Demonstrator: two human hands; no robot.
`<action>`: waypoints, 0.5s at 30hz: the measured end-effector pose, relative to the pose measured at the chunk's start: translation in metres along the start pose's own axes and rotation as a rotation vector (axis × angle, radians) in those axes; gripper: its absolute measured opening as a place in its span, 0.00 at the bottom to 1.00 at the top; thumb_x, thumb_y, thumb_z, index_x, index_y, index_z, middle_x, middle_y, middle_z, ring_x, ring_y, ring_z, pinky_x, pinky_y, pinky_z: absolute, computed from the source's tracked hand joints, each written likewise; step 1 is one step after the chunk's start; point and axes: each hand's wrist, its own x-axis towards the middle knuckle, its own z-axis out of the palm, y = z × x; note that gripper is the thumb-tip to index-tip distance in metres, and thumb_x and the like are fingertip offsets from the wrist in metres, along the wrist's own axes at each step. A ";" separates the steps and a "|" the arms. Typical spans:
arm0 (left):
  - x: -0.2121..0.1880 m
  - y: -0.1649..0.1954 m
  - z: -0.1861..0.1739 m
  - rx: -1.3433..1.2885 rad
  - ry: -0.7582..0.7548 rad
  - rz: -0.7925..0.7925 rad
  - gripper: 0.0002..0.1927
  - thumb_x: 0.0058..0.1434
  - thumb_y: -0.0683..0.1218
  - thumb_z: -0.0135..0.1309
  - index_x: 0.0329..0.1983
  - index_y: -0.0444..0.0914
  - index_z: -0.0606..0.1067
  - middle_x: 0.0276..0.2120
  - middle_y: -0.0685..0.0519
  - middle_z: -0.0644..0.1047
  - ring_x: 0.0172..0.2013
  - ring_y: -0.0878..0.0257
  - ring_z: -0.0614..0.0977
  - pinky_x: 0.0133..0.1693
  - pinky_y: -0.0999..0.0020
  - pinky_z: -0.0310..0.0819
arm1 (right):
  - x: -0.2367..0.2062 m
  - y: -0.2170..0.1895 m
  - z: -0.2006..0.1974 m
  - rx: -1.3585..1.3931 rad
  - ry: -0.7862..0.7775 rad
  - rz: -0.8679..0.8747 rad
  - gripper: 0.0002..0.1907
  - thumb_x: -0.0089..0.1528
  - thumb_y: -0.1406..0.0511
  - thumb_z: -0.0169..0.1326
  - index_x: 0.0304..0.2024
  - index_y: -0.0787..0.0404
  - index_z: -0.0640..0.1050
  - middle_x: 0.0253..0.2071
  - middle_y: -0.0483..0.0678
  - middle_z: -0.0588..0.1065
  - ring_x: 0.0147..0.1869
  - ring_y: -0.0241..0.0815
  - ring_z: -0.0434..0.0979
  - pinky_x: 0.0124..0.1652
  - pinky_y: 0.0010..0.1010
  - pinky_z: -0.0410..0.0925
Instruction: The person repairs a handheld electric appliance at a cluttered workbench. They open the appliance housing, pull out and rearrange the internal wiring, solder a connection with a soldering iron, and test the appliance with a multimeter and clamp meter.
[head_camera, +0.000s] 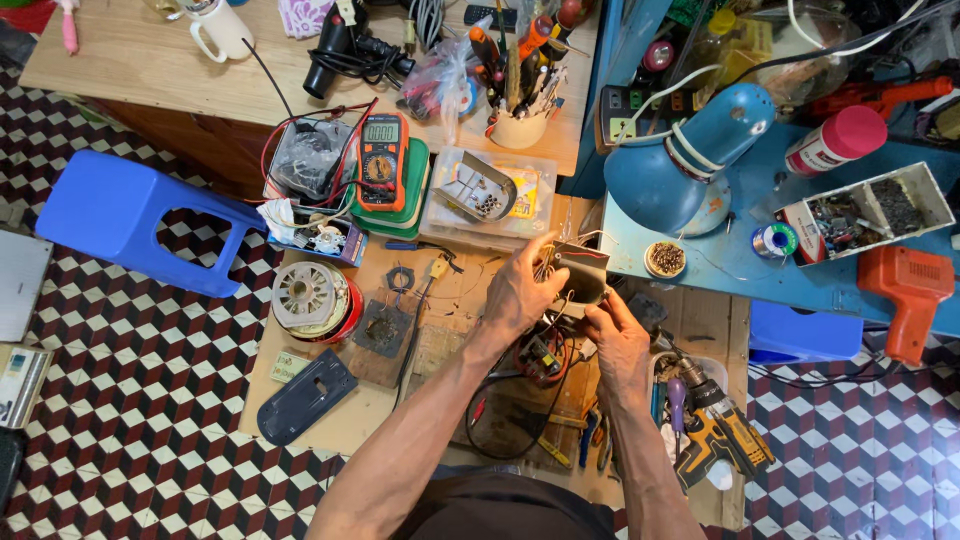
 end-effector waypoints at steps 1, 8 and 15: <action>0.004 0.000 -0.002 0.031 -0.023 0.023 0.28 0.57 0.52 0.61 0.62 0.43 0.74 0.51 0.44 0.80 0.50 0.52 0.82 0.51 0.60 0.76 | 0.001 0.000 -0.001 0.014 -0.009 0.002 0.25 0.64 0.69 0.52 0.65 0.61 0.74 0.53 0.48 0.79 0.48 0.37 0.80 0.49 0.27 0.74; 0.035 -0.018 -0.009 0.135 -0.196 -0.024 0.15 0.61 0.55 0.58 0.46 0.44 0.82 0.43 0.51 0.85 0.42 0.59 0.87 0.45 0.66 0.81 | 0.002 0.008 -0.005 -0.022 -0.026 -0.013 0.25 0.64 0.70 0.52 0.66 0.61 0.74 0.53 0.49 0.78 0.47 0.34 0.79 0.48 0.24 0.74; -0.012 -0.015 -0.024 -0.100 0.168 0.065 0.22 0.64 0.57 0.55 0.49 0.36 0.75 0.38 0.51 0.81 0.36 0.61 0.84 0.37 0.68 0.80 | 0.006 0.012 -0.011 0.060 -0.028 -0.020 0.25 0.65 0.71 0.52 0.66 0.63 0.74 0.55 0.49 0.78 0.43 0.32 0.74 0.41 0.22 0.70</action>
